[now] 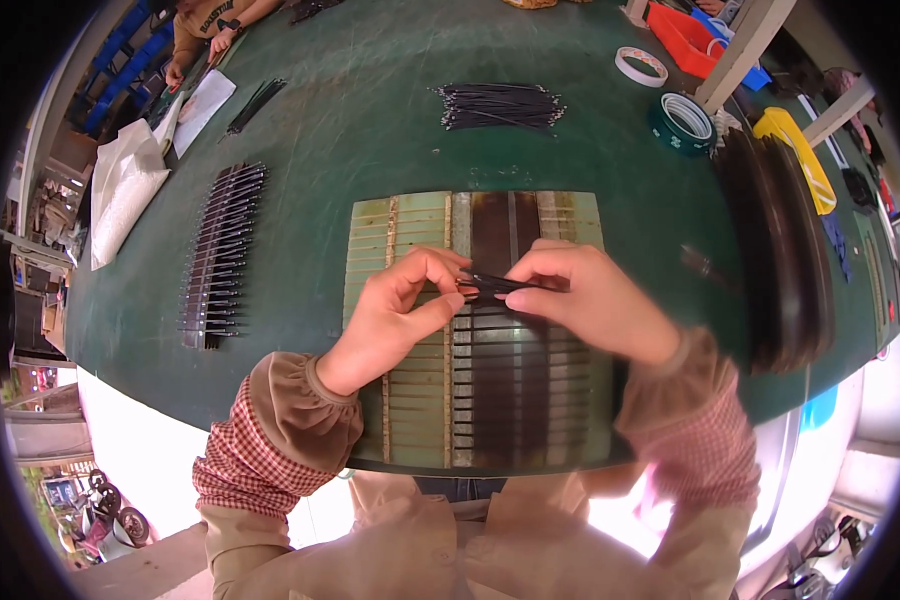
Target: The person picks small electronic components from component strips and places them into specific slots on a grid-patterned board by hand, as part of an assembly line process.
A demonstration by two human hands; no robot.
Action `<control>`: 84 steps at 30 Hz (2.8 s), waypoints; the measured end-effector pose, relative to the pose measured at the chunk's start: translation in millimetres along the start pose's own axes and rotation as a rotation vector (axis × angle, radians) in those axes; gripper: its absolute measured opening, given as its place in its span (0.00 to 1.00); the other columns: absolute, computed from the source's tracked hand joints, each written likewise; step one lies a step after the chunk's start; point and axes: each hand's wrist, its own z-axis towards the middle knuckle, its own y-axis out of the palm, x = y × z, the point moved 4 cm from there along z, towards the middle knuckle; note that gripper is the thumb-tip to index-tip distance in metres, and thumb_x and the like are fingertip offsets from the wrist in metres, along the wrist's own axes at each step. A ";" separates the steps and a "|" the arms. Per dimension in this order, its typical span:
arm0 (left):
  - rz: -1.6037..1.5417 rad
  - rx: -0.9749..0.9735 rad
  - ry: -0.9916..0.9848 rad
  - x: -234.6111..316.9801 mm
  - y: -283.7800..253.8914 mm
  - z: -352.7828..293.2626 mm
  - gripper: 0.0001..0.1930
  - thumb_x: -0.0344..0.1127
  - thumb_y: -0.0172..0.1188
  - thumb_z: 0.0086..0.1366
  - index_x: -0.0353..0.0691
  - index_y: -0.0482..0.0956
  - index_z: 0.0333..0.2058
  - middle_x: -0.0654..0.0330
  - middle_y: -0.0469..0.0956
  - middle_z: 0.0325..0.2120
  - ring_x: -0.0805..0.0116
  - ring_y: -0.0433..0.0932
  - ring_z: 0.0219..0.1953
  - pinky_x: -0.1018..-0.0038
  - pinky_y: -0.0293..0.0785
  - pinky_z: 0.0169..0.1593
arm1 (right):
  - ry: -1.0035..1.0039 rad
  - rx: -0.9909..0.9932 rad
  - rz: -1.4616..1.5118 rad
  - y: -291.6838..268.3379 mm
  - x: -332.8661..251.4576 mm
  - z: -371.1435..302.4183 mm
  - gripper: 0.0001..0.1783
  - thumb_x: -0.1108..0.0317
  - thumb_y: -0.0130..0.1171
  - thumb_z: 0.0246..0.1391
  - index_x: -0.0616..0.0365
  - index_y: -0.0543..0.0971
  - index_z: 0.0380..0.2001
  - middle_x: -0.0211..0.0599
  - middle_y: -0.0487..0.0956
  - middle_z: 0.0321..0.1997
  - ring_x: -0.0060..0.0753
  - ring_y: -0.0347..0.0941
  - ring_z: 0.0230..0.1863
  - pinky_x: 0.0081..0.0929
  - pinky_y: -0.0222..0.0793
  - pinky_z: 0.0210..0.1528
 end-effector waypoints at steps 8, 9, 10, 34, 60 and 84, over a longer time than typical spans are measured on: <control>0.496 0.021 0.180 11.3 -17.3 -6.3 0.06 0.21 0.58 0.59 0.34 0.74 0.35 0.56 0.75 0.44 0.57 0.72 0.53 0.67 0.67 0.55 | 0.116 0.133 -0.025 -15.4 12.3 -1.7 0.08 0.75 0.63 0.52 0.66 0.80 0.36 0.32 0.79 0.30 0.17 0.72 0.32 0.19 0.69 0.36; 0.526 0.046 0.195 11.8 -18.5 -8.6 0.06 0.21 0.58 0.59 0.34 0.74 0.36 0.55 0.76 0.45 0.56 0.72 0.53 0.67 0.67 0.55 | 0.131 0.123 -0.015 -16.4 14.1 -0.2 0.08 0.75 0.63 0.52 0.66 0.81 0.36 0.32 0.79 0.30 0.17 0.72 0.32 0.19 0.69 0.36; 0.556 0.071 0.210 12.1 -19.3 -10.6 0.07 0.21 0.58 0.58 0.34 0.75 0.37 0.55 0.76 0.46 0.55 0.71 0.54 0.66 0.67 0.55 | 0.146 0.112 -0.006 -17.3 16.0 1.2 0.08 0.75 0.62 0.52 0.66 0.81 0.37 0.32 0.80 0.30 0.18 0.72 0.32 0.19 0.69 0.36; 0.901 -0.118 0.296 12.8 -3.5 -19.6 0.18 0.28 0.60 0.61 0.33 0.75 0.50 0.49 0.68 0.60 0.48 0.60 0.64 0.57 0.61 0.64 | 0.158 0.306 -0.419 -29.4 31.0 -17.4 0.09 0.74 0.64 0.49 0.62 0.78 0.35 0.32 0.76 0.24 0.22 0.70 0.26 0.22 0.66 0.30; 0.620 0.122 0.191 13.1 -25.3 -4.7 0.10 0.22 0.57 0.61 0.34 0.76 0.42 0.52 0.75 0.50 0.55 0.73 0.52 0.69 0.68 0.54 | 0.129 0.106 0.132 -19.8 29.5 19.6 0.07 0.73 0.63 0.53 0.66 0.81 0.33 0.28 0.78 0.26 0.14 0.69 0.28 0.18 0.67 0.33; 1.001 -0.062 0.346 13.1 -3.2 -7.7 0.16 0.26 0.58 0.62 0.31 0.76 0.48 0.50 0.67 0.60 0.47 0.63 0.62 0.58 0.63 0.62 | 0.122 0.322 -0.414 -31.6 29.5 4.0 0.08 0.72 0.65 0.48 0.64 0.77 0.30 0.31 0.76 0.24 0.19 0.68 0.26 0.21 0.65 0.30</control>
